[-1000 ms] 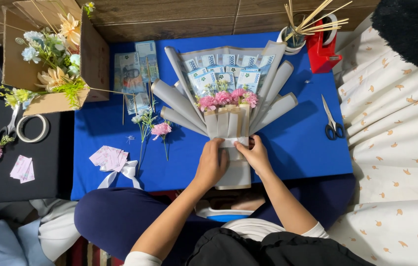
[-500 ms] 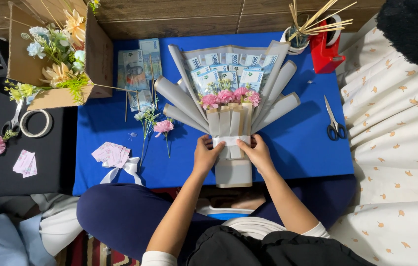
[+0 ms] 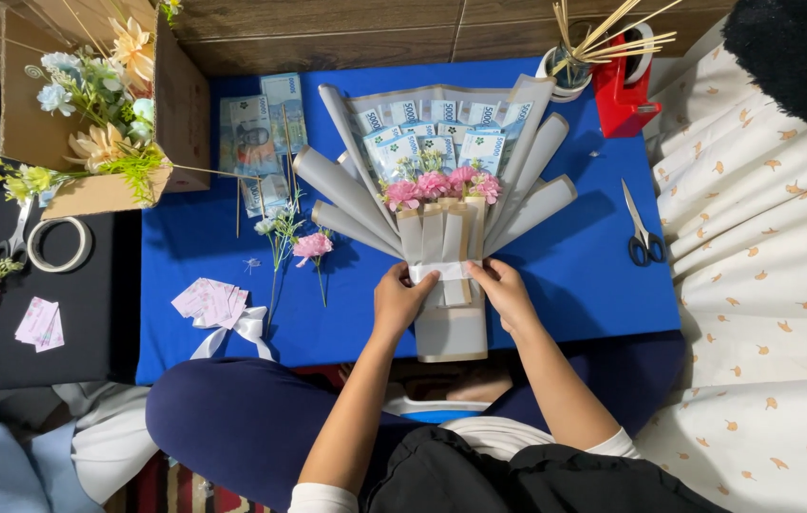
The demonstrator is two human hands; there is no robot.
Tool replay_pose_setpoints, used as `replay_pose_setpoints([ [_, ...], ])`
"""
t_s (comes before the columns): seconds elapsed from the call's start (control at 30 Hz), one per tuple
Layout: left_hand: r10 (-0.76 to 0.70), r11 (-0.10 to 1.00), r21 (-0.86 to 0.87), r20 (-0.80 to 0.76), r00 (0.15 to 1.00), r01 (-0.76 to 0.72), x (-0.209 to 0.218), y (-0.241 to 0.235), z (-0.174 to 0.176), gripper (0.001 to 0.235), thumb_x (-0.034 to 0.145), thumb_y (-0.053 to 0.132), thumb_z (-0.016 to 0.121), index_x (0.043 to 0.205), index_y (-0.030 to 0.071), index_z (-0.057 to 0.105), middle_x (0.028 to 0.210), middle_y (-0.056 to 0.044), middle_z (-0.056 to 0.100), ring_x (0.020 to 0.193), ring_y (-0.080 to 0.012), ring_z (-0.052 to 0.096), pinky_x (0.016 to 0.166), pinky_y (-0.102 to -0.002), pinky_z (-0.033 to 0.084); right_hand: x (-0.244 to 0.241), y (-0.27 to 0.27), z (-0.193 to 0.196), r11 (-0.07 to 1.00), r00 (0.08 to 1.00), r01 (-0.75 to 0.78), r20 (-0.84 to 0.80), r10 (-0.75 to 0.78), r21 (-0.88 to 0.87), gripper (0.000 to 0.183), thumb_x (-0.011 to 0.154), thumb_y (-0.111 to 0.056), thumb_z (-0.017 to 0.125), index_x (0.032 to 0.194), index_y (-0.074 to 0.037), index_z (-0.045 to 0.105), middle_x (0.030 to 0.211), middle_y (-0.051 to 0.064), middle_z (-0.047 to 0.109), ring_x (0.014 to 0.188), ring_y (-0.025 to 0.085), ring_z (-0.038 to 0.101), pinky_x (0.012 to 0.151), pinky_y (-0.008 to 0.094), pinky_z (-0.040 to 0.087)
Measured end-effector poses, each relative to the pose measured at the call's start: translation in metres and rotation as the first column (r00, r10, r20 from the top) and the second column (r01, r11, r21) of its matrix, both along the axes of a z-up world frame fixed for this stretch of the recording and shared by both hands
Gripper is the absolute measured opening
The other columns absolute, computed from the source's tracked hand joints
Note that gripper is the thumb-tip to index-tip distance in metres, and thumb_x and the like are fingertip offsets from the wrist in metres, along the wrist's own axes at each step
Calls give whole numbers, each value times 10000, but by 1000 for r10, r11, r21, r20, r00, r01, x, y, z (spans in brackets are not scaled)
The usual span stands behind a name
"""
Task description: Final adjustments to a money bouquet, including fixing the wrapping paper and ribbon.
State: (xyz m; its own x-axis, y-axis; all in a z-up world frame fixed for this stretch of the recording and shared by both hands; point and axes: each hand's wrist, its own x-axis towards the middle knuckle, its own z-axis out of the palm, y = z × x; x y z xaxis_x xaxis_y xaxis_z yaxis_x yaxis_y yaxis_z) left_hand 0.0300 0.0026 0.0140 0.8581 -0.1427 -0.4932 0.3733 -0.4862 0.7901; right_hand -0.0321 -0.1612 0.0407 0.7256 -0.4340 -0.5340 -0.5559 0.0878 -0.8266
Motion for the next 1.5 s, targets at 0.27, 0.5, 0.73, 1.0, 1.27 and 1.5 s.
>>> replay_pose_setpoints([
  [0.27,38,998,-53,-29,999,-39,4,4,-18,844,739,439,893,1339,-81,604,1197,-210,729,1150,-329,695,934,-440,585,4,-12,-37,991,995,88,32,-92,97,568,901,-407,832,1204,53,691,988,106,683,897,174,628,819,319,513],
  [0.5,89,974,-204,-82,993,-104,0,0,2,838,719,383,931,1326,-97,609,1175,-231,726,1124,-338,702,896,-429,598,5,-9,-18,973,992,108,47,-120,205,607,846,-333,890,1210,99,669,1033,121,645,970,207,583,892,350,489],
  [0.73,118,953,-270,-97,988,-140,1,5,-13,803,728,319,941,1315,-106,596,1202,-264,697,1140,-372,682,908,-456,597,-2,-9,-25,959,993,48,89,-76,279,694,794,-223,934,1305,84,579,1101,132,605,1057,225,545,938,368,484],
  [1.0,86,885,-437,-185,979,-160,-10,4,-4,876,778,221,911,1427,-82,407,1301,-338,605,1199,-477,610,918,-560,578,-10,-6,-12,932,991,22,117,-69,361,778,762,-127,919,1369,42,463,1160,119,543,1095,231,513,948,374,467],
  [1.27,35,844,-529,-116,993,-92,-9,9,0,1031,732,92,927,1511,-41,265,1459,-331,481,1216,-583,535,927,-630,553,-18,-18,-58,907,938,-66,335,-85,416,883,737,41,876,1496,-33,432,1285,102,641,1177,212,596,1001,392,509],
  [1.5,-129,796,-580,112,985,170,-12,12,27,1001,721,78,925,1523,-68,345,1463,-313,510,1343,-472,482,1061,-585,477,-24,-25,-68,883,822,-257,569,-13,393,832,757,98,814,1497,-69,472,1366,129,656,1250,260,605,1039,473,489],
])
